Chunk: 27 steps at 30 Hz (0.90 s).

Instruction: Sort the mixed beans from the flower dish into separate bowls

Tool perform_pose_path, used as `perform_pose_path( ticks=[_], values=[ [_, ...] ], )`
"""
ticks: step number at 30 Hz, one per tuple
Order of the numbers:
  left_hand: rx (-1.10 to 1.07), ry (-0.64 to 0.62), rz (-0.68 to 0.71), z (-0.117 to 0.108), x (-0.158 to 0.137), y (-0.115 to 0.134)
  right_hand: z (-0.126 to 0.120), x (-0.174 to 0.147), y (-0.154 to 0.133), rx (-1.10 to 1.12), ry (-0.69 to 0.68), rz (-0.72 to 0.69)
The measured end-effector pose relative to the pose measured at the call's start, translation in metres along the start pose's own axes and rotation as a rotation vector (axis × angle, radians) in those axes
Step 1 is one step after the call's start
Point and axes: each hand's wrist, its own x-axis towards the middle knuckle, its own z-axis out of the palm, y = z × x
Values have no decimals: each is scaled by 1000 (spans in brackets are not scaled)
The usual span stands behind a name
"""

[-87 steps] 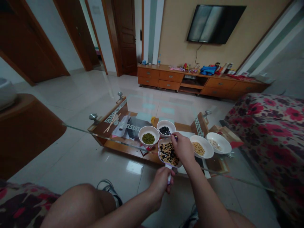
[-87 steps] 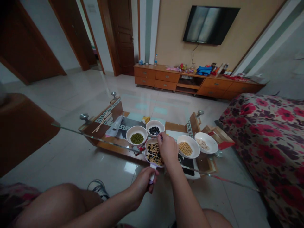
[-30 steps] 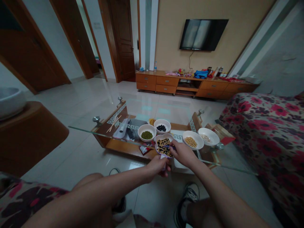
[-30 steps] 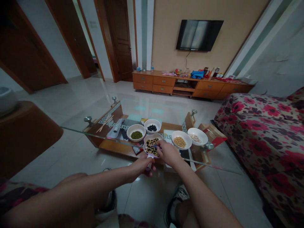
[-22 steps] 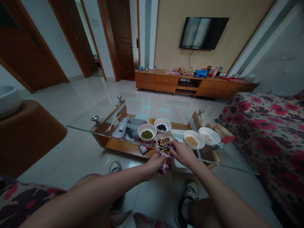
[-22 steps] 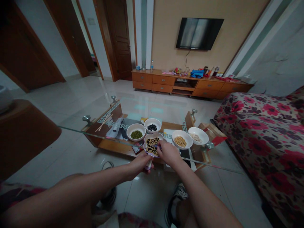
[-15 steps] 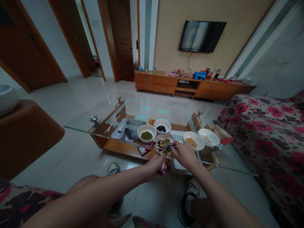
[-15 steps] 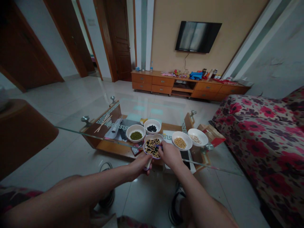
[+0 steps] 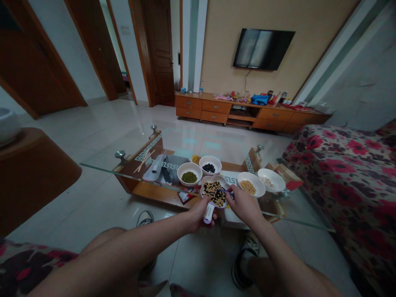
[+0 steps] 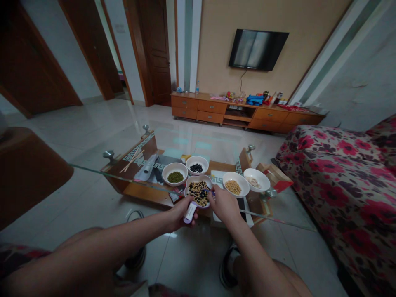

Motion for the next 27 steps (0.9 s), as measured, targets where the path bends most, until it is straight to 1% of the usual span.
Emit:
perform_pose_path(
  ticks=[4, 8, 14, 22, 27],
  values=[
    [19, -23, 7, -2, -2, -1, -3, -2, 0, -12, -19, -28],
    [33, -49, 43, -2, -2, -4, -7, -3, -3, -12, -46, -71],
    [65, -61, 86, 2, -1, -8, -3, -5, -6, -21, -76, -56],
    [130, -30, 136, 6, -6, -6, -7, -2, -1, -33, -58, -25],
    [176, 9, 159, 6, -2, -8, -7, 1, -1, -47, -54, -37]
  ],
)
